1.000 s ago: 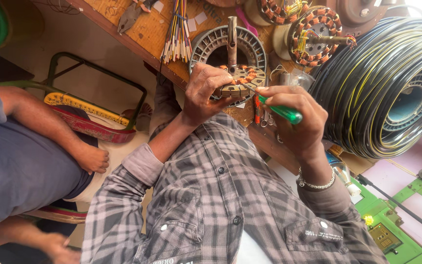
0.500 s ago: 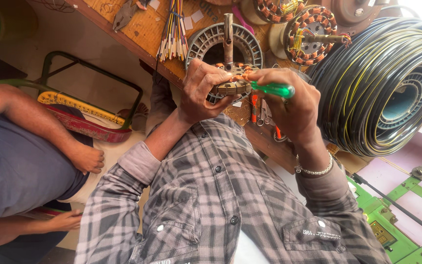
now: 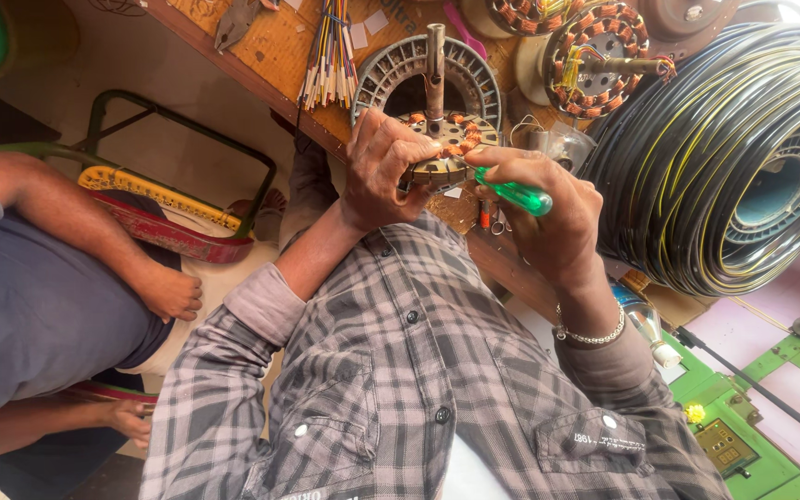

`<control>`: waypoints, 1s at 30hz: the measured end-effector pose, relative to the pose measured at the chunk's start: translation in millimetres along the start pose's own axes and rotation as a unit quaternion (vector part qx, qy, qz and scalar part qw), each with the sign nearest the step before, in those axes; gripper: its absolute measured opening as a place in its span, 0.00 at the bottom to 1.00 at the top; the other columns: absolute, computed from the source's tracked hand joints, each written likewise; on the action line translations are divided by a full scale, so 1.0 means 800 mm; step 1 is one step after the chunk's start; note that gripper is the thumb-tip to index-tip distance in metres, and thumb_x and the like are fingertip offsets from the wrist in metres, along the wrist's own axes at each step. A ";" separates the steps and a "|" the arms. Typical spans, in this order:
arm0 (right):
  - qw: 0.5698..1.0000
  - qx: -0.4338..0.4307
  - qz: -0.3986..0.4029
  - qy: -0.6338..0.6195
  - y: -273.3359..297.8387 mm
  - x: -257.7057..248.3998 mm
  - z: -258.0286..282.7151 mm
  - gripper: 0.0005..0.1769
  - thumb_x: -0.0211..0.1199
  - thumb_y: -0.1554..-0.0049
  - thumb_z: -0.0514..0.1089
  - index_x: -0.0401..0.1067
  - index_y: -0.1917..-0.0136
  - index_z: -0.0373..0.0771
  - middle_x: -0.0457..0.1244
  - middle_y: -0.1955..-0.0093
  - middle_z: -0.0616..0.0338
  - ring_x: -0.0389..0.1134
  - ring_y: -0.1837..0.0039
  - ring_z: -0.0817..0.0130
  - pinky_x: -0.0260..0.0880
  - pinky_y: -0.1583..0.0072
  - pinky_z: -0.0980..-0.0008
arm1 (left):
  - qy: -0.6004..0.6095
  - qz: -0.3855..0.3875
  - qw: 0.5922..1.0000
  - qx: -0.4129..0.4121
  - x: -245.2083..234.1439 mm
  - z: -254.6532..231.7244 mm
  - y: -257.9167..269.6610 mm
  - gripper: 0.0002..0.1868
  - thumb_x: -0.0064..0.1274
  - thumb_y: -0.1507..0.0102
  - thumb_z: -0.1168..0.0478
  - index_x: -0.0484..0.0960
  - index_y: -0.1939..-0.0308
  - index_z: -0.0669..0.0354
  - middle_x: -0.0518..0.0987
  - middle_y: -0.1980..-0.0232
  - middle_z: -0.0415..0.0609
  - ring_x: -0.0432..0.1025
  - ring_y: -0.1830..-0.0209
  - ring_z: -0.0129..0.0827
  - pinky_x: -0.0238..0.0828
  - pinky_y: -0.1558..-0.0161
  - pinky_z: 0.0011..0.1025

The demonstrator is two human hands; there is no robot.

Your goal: The person uses a screwdriver to adjust and secure components on a motor stator. They insert small white insulating pieces into slots and tighten connections with the screwdriver.

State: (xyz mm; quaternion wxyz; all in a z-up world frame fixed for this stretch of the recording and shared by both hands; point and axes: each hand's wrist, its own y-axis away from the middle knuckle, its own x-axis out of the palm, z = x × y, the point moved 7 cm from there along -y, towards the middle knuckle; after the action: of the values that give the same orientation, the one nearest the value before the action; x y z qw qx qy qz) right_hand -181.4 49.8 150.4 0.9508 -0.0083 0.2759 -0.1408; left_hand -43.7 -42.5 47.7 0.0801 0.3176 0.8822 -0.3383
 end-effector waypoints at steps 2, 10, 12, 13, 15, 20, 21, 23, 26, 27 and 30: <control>1.000 0.005 0.004 0.001 -0.002 -0.001 0.000 0.11 0.64 0.37 0.27 0.68 0.44 0.36 0.71 0.40 0.49 0.77 0.41 0.61 0.79 0.41 0.69 | 0.003 -0.001 1.000 -0.006 0.000 0.000 -0.001 0.17 0.67 0.38 0.53 0.78 0.53 0.57 0.76 0.56 0.45 0.69 0.55 0.40 0.67 0.54 0.39; 0.999 -0.019 -0.019 0.026 -0.010 0.001 0.008 0.10 0.65 0.35 0.30 0.69 0.42 0.35 0.70 0.38 0.47 0.76 0.42 0.63 0.79 0.43 0.69 | 0.003 -0.011 0.998 -0.060 -0.001 0.003 -0.012 0.18 0.70 0.38 0.55 0.78 0.54 0.59 0.76 0.58 0.47 0.69 0.57 0.38 0.67 0.55 0.38; 0.998 0.000 -0.065 -0.023 -0.006 -0.007 -0.001 0.08 0.63 0.31 0.31 0.68 0.40 0.34 0.71 0.38 0.46 0.77 0.46 0.65 0.81 0.47 0.71 | 0.018 -0.007 0.996 -0.089 -0.005 0.005 -0.021 0.16 0.69 0.37 0.57 0.80 0.53 0.59 0.78 0.56 0.45 0.71 0.55 0.37 0.68 0.51 0.37; 0.991 0.002 -0.106 -0.079 -0.002 -0.017 -0.005 0.08 0.61 0.30 0.34 0.66 0.39 0.35 0.70 0.38 0.45 0.76 0.43 0.62 0.82 0.46 0.69 | 0.033 0.005 0.994 -0.100 -0.008 0.005 -0.028 0.16 0.69 0.37 0.57 0.81 0.52 0.59 0.79 0.54 0.46 0.71 0.53 0.37 0.68 0.49 0.36; 0.963 0.006 -0.187 -0.192 0.014 -0.041 -0.017 0.09 0.57 0.29 0.38 0.61 0.39 0.35 0.67 0.38 0.42 0.74 0.36 0.54 0.84 0.43 0.64 | 0.061 0.032 0.990 -0.126 -0.015 0.002 -0.037 0.17 0.68 0.38 0.58 0.84 0.49 0.60 0.81 0.51 0.46 0.72 0.50 0.38 0.69 0.45 0.36; 0.930 0.066 -0.262 -0.247 0.072 -0.069 -0.073 0.15 0.63 0.26 0.38 0.59 0.35 0.33 0.66 0.37 0.39 0.74 0.37 0.50 0.82 0.44 0.62 | 0.086 0.101 0.977 -0.166 -0.020 0.010 -0.060 0.17 0.65 0.38 0.68 0.84 0.45 0.60 0.81 0.47 0.49 0.74 0.44 0.40 0.71 0.39 0.33; 0.922 0.074 -0.276 -0.260 0.084 -0.070 -0.083 0.15 0.64 0.26 0.38 0.59 0.35 0.33 0.67 0.37 0.39 0.74 0.37 0.50 0.82 0.44 0.62 | 0.081 0.107 0.978 -0.157 -0.019 0.007 -0.065 0.18 0.64 0.39 0.70 0.83 0.45 0.61 0.81 0.46 0.50 0.74 0.43 0.40 0.71 0.38 0.33; 0.907 0.090 -0.304 -0.277 0.106 -0.073 -0.099 0.16 0.65 0.26 0.39 0.59 0.34 0.34 0.67 0.38 0.40 0.74 0.37 0.50 0.83 0.43 0.62 | 0.105 0.127 0.970 -0.180 -0.013 0.007 -0.068 0.18 0.63 0.38 0.71 0.83 0.44 0.62 0.81 0.44 0.51 0.75 0.41 0.40 0.71 0.37 0.33; 0.887 0.108 -0.346 -0.285 0.133 -0.077 -0.116 0.17 0.66 0.27 0.41 0.60 0.35 0.35 0.67 0.38 0.41 0.75 0.38 0.51 0.81 0.44 0.62 | 0.119 0.144 0.962 -0.200 -0.010 0.007 -0.068 0.18 0.62 0.37 0.72 0.83 0.43 0.62 0.81 0.42 0.52 0.75 0.39 0.40 0.70 0.34 0.33; 0.882 0.114 -0.359 -0.284 0.140 -0.080 -0.122 0.18 0.67 0.28 0.42 0.61 0.35 0.35 0.67 0.39 0.41 0.75 0.39 0.52 0.80 0.44 0.62 | 0.118 0.147 0.960 -0.205 -0.009 0.007 -0.068 0.17 0.61 0.36 0.72 0.83 0.43 0.62 0.81 0.42 0.52 0.75 0.38 0.40 0.70 0.33 0.33; 0.864 0.132 -0.396 -0.282 0.159 -0.090 -0.139 0.21 0.69 0.31 0.44 0.62 0.34 0.35 0.68 0.41 0.42 0.76 0.42 0.54 0.80 0.46 0.63 | 0.111 0.157 0.957 -0.215 -0.009 0.007 -0.069 0.17 0.61 0.36 0.71 0.82 0.43 0.63 0.81 0.42 0.52 0.75 0.38 0.40 0.69 0.34 0.32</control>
State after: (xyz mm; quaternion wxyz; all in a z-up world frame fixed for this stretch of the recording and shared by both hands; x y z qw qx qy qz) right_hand -264.6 198.3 81.6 0.8443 -0.0308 -0.0517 -0.5325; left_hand -72.5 -81.1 76.3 0.1001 0.4628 0.8766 -0.0862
